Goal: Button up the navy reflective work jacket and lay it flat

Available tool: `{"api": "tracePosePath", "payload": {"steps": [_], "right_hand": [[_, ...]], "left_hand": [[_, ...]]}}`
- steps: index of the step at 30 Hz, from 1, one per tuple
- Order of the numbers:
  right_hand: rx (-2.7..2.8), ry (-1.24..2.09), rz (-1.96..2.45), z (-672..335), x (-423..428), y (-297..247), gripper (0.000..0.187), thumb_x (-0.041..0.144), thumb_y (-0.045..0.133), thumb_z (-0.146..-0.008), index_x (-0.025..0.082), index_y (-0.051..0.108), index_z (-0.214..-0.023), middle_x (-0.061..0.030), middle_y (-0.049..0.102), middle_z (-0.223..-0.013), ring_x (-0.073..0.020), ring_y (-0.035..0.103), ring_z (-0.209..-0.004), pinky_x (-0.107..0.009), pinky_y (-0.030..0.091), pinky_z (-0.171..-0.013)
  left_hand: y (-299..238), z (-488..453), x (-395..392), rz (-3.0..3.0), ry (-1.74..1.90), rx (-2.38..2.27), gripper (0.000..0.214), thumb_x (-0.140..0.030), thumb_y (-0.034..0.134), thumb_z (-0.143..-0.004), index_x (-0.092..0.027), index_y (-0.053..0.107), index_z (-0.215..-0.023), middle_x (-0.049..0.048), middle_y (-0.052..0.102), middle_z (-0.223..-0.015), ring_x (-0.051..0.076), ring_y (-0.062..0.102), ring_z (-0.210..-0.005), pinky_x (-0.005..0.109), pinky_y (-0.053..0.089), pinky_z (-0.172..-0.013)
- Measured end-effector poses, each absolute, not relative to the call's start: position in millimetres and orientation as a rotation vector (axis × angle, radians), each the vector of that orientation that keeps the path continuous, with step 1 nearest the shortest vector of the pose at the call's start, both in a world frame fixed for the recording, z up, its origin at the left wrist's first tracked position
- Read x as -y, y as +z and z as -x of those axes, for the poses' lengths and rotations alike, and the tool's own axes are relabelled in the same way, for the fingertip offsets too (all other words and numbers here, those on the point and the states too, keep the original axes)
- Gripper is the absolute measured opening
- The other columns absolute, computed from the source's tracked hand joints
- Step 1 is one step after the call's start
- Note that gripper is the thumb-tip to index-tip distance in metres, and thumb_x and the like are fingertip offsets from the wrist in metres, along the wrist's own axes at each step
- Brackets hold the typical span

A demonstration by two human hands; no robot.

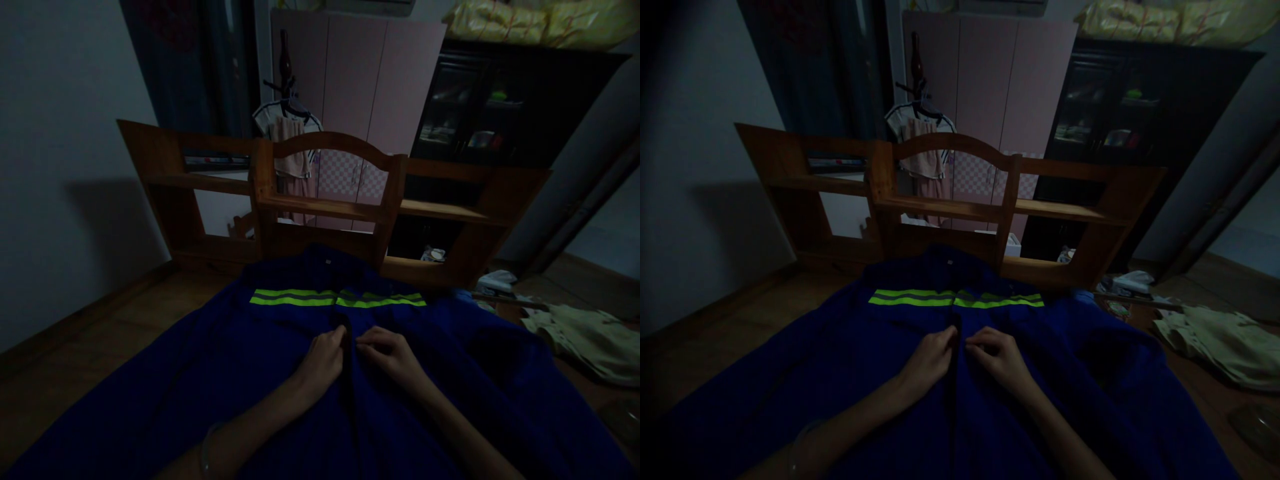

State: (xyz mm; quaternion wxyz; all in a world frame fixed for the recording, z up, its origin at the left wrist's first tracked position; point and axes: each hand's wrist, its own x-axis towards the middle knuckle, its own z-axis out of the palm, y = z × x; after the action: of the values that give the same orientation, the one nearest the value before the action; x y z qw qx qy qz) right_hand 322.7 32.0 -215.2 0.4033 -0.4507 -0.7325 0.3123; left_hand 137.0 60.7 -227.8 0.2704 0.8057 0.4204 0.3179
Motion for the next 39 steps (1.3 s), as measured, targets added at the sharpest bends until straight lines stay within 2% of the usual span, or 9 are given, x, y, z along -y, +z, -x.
{"api": "tracePosePath", "payload": {"steps": [5,10,19,26,30,33,39], "right_hand": [[1.989,0.511,1.076,-316,-31,-219,0.02,0.025,0.051,-0.088,0.021,0.068,-0.097,-0.0057,0.058,-0.091,-0.0152,0.057,-0.083,-0.025,0.045,-0.071],[2.038,0.453,1.082,-315,-36,-226,0.017,0.022,0.051,-0.088,0.022,0.068,-0.093,-0.0049,0.058,-0.094,-0.0148,0.057,-0.084,-0.025,0.044,-0.073],[1.994,0.583,1.208,-320,-38,-228,0.006,0.024,0.059,-0.084,0.021,0.064,-0.087,-0.001,0.063,-0.087,-0.0147,0.059,-0.079,-0.024,0.044,-0.072],[1.955,0.708,1.24,-322,-41,-233,0.011,0.029,0.062,-0.081,0.019,0.061,-0.086,-0.0011,0.063,-0.084,-0.015,0.059,-0.077,-0.024,0.043,-0.067],[1.969,0.752,1.244,-321,-44,-236,0.013,0.029,0.063,-0.08,0.019,0.06,-0.086,-0.0003,0.063,-0.08,-0.0141,0.059,-0.072,-0.023,0.042,-0.063],[1.976,0.739,1.235,-318,-43,-235,0.012,0.028,0.062,-0.08,0.019,0.059,-0.086,-0.0003,0.062,-0.079,-0.0141,0.058,-0.072,-0.023,0.042,-0.064],[1.971,0.814,1.24,-318,-42,-235,0.013,0.03,0.062,-0.08,0.019,0.06,-0.087,0.0002,0.062,-0.077,-0.0132,0.057,-0.07,-0.022,0.041,-0.061]], "left_hand": [[-243,-138,-63,-1.77,0.918,-1.057,0.017,-0.014,0.047,-0.073,-0.016,0.06,-0.083,0.0038,0.066,-0.081,0.015,0.063,-0.074,0.021,0.046,-0.065],[-251,-139,-67,-1.568,0.951,-1.028,0.019,-0.018,0.054,-0.068,-0.012,0.063,-0.084,0.0068,0.067,-0.081,0.017,0.064,-0.073,0.023,0.048,-0.065],[-260,-135,-67,-1.546,0.927,-0.979,0.02,-0.018,0.058,-0.066,-0.012,0.063,-0.084,0.0066,0.065,-0.078,0.016,0.062,-0.073,0.023,0.047,-0.063],[-250,-135,-62,-1.374,0.896,-0.931,0.022,-0.011,0.061,-0.062,-0.01,0.062,-0.084,0.0045,0.063,-0.074,0.013,0.06,-0.067,0.02,0.045,-0.061],[-245,-135,-62,-1.13,0.807,-0.905,0.02,-0.024,0.063,-0.069,-0.01,0.061,-0.084,0.0037,0.061,-0.074,0.011,0.059,-0.066,0.022,0.047,-0.065],[-245,-134,-61,-1.101,0.794,-0.895,0.028,-0.034,0.065,-0.07,-0.01,0.06,-0.083,0.0048,0.061,-0.075,0.011,0.059,-0.065,0.021,0.046,-0.062],[-242,-136,-57,-1.097,0.831,-0.939,0.023,-0.024,0.068,-0.066,-0.011,0.056,-0.08,0.0005,0.057,-0.065,0.008,0.053,-0.056,0.018,0.042,-0.056]]}}
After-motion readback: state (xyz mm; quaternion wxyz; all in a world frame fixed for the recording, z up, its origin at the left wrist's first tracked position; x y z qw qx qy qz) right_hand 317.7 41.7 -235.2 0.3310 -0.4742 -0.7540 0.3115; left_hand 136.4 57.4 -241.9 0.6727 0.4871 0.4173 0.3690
